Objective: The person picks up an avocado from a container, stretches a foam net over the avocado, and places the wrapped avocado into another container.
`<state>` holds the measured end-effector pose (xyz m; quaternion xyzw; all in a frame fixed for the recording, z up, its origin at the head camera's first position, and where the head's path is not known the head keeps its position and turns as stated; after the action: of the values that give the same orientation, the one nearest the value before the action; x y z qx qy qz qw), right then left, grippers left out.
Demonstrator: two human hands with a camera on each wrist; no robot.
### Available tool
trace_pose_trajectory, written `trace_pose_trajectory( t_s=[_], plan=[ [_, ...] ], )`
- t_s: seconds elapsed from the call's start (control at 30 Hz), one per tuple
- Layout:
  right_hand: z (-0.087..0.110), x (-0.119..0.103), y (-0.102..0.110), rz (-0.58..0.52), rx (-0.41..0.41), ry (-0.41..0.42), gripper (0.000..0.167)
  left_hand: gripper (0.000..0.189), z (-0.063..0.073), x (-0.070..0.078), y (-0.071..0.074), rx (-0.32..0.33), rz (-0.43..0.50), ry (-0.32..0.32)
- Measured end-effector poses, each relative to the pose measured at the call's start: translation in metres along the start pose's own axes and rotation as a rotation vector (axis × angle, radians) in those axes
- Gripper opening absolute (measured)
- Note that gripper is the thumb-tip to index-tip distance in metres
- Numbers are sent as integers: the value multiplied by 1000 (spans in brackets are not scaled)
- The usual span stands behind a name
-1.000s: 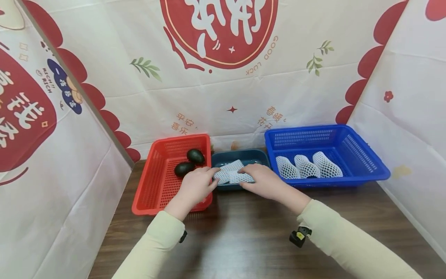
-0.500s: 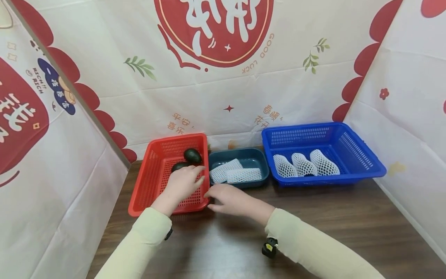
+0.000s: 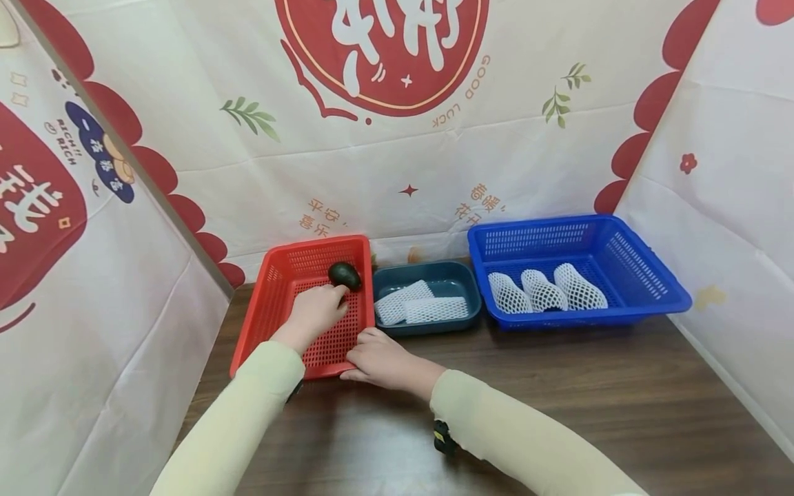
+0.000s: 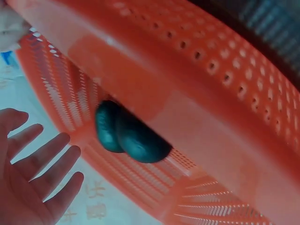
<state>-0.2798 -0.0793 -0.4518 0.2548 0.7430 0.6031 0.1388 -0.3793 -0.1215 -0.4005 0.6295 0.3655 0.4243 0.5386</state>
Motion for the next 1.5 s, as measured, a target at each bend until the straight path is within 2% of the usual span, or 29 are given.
trace_pose_trajectory(
  t_s=[0.13,0.33,0.5,0.7,0.83,1.0,1.13,1.3,1.5],
  plan=[
    [-8,-1,-3,72,-14,3,41,30,-10,-16,-5,-10,-79,14],
    [-15,-3,-5,70,-34,-2,39,35,-23,-45,-15,-59,-233,51],
    [-18,-7,-7,73,-49,5,41,41,-29,-65,-26,-135,-268,79],
    [-16,-8,-7,102,-48,6,43,58,-34,-80,-39,-248,-281,123],
    [-13,-5,-9,91,-60,-5,43,69,-41,-86,-51,-309,-217,147],
    [-11,-4,-11,79,-65,-4,43,69,-44,-88,-61,-347,-184,140],
    [-10,-6,-9,69,-46,8,41,54,-47,-91,-71,-361,-212,121],
    [-8,-5,-7,61,-33,8,39,31,-54,-87,-78,-357,-224,78],
    [-7,-1,-6,59,-44,-3,40,31,-58,-86,-77,-355,-201,99]
  ],
)
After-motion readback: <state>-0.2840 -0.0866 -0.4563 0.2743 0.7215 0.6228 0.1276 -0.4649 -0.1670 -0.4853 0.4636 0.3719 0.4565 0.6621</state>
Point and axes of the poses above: each hand's wrist, its own z-axis away from the middle knuckle, its own y-axis out of the back of the hand, x = y × z, the point moved 10 cm from there along -z, towards the middle knuckle, and after that the axes turned 5 degrees about z, right-handed, at the moved point
